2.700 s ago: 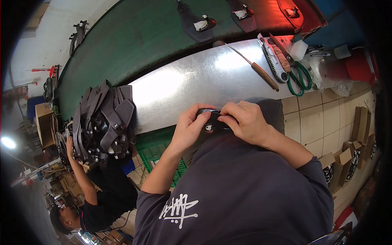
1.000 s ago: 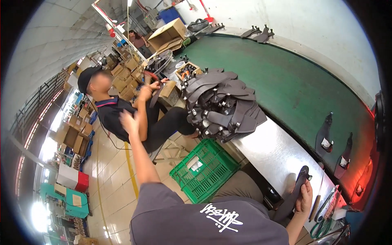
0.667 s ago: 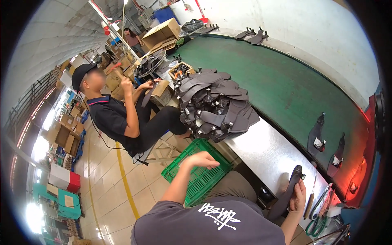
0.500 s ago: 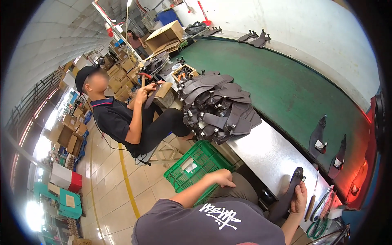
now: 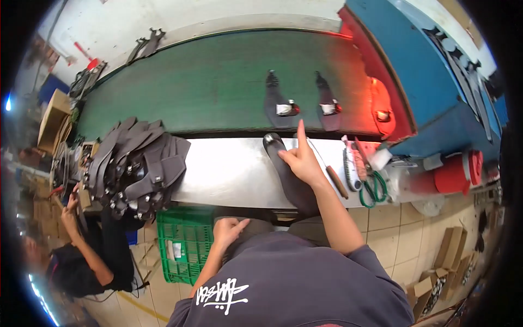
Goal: Assembling and adjusting shoe components on a production line using an awl and other tools.
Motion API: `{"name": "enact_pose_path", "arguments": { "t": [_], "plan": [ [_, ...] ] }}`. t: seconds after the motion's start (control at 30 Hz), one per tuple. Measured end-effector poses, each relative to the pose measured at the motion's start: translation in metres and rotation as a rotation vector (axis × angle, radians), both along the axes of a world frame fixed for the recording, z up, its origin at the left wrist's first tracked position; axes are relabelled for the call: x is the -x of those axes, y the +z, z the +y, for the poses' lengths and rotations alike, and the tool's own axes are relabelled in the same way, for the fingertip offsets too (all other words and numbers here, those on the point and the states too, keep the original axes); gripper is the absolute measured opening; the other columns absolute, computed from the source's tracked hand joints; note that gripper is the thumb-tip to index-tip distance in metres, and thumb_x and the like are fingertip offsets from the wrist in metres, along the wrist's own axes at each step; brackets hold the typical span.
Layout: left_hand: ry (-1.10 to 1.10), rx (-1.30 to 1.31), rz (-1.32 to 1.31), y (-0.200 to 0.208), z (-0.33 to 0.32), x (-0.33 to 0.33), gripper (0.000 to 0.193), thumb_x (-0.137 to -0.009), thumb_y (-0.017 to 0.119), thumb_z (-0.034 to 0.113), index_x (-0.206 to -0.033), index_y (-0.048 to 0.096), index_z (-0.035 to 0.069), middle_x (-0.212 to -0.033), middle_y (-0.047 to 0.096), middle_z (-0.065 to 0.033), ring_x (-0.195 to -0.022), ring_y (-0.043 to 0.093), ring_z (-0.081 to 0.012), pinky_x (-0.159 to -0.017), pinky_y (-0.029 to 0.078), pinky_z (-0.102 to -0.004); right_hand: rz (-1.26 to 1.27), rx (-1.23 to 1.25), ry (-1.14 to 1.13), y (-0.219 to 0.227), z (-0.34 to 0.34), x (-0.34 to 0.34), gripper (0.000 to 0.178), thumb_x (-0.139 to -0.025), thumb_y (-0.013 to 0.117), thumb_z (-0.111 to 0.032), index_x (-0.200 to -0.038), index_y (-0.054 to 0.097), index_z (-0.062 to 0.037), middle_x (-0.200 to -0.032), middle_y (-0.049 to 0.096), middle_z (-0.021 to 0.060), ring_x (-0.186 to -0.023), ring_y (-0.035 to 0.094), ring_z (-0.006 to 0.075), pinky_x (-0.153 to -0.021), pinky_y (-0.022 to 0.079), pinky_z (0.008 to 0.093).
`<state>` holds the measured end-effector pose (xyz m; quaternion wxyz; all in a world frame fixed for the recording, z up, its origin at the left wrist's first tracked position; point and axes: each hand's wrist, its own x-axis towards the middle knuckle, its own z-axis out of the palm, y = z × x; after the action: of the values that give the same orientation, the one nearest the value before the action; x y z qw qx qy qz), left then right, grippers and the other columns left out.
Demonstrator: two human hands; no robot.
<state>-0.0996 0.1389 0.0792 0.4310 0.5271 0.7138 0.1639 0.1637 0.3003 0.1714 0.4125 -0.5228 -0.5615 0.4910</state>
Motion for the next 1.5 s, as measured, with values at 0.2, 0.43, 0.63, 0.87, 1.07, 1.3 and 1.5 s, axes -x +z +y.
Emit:
{"name": "enact_pose_path", "arguments": {
  "t": [0.2, 0.43, 0.63, 0.87, 1.07, 1.3, 1.5],
  "plan": [
    [-0.029, 0.104, -0.059, -0.002, 0.005, -0.002, 0.049, -0.083, 0.068, 0.046, -0.058, 0.066, 0.004, -0.045, 0.056, -0.0033, -0.041, 0.055, -0.0102, -0.043, 0.04, -0.0254, 0.042, 0.076, -0.173, -0.004, 0.035, -0.031, 0.103, -0.084, 0.069, -0.011, -0.148, -0.01, 0.0018, -0.077, 0.066, 0.0083, -0.071, 0.06, 0.0108, -0.069, 0.047, 0.0232],
    [-0.016, 0.119, -0.078, 0.0, 0.003, -0.001, 0.045, -0.083, 0.071, 0.041, -0.057, 0.065, 0.004, -0.045, 0.056, -0.0038, -0.04, 0.053, -0.0087, -0.041, 0.039, -0.0245, 0.105, 0.211, -0.267, 0.002, 0.041, -0.056, 0.107, -0.079, 0.073, -0.016, -0.149, -0.006, 0.003, -0.094, 0.067, 0.0165, -0.089, 0.062, 0.0196, -0.087, 0.046, 0.0288],
    [-0.012, 0.203, -0.135, -0.003, 0.009, 0.004, 0.044, -0.083, 0.072, 0.038, -0.057, 0.064, 0.004, -0.045, 0.055, -0.0031, -0.037, 0.049, -0.0077, -0.037, 0.034, -0.0239, 0.219, 0.12, -0.368, -0.002, 0.044, -0.105, 0.109, -0.077, 0.076, -0.016, -0.148, -0.004, 0.0052, -0.105, 0.062, 0.0206, -0.094, 0.06, 0.0222, -0.088, 0.046, 0.0294],
    [-0.026, 0.251, -0.185, 0.004, 0.017, 0.0, 0.042, -0.084, 0.072, 0.037, -0.06, 0.064, 0.003, -0.046, 0.055, -0.003, -0.035, 0.046, -0.0074, -0.035, 0.032, -0.022, 0.323, 0.058, -0.495, 0.003, 0.044, -0.165, 0.109, -0.078, 0.075, -0.012, -0.147, -0.006, 0.0075, -0.141, 0.035, 0.0317, -0.111, 0.057, 0.0268, -0.082, 0.052, 0.0327],
    [-0.021, 0.288, -0.198, 0.01, 0.009, 0.006, 0.04, -0.084, 0.072, 0.036, -0.064, 0.065, 0.002, -0.05, 0.058, -0.0035, -0.039, 0.049, -0.0079, -0.037, 0.036, -0.022, 0.498, 0.174, -0.536, 0.045, 0.024, -0.179, 0.091, -0.08, 0.073, -0.013, -0.148, 0.016, 0.004, -0.133, 0.05, 0.0193, -0.109, 0.057, 0.0225, -0.091, 0.047, 0.0324],
    [-0.424, 0.373, -0.471, 0.087, 0.019, -0.018, 0.026, -0.089, 0.068, 0.025, -0.088, 0.069, -0.002, -0.073, 0.066, -0.0052, -0.063, 0.061, -0.0101, -0.057, 0.048, -0.0231, 0.4, 0.007, -0.208, 0.053, -0.025, -0.152, 0.09, -0.085, 0.064, -0.003, -0.152, 0.004, -0.0046, -0.086, 0.065, 0.0093, -0.077, 0.062, 0.0121, -0.07, 0.05, 0.0249],
    [-0.195, 0.163, -0.967, 0.115, 0.053, -0.054, 0.046, -0.1, 0.039, 0.037, -0.123, 0.055, 0.0, -0.102, 0.066, -0.0109, -0.086, 0.065, -0.019, -0.077, 0.052, -0.0296, -0.027, -0.016, 0.254, 0.083, -0.082, -0.064, 0.091, -0.082, 0.062, -0.002, -0.153, 0.005, -0.0098, -0.06, 0.051, 0.0003, -0.056, 0.045, 0.0066, -0.055, 0.036, 0.0229]
  ]
}}
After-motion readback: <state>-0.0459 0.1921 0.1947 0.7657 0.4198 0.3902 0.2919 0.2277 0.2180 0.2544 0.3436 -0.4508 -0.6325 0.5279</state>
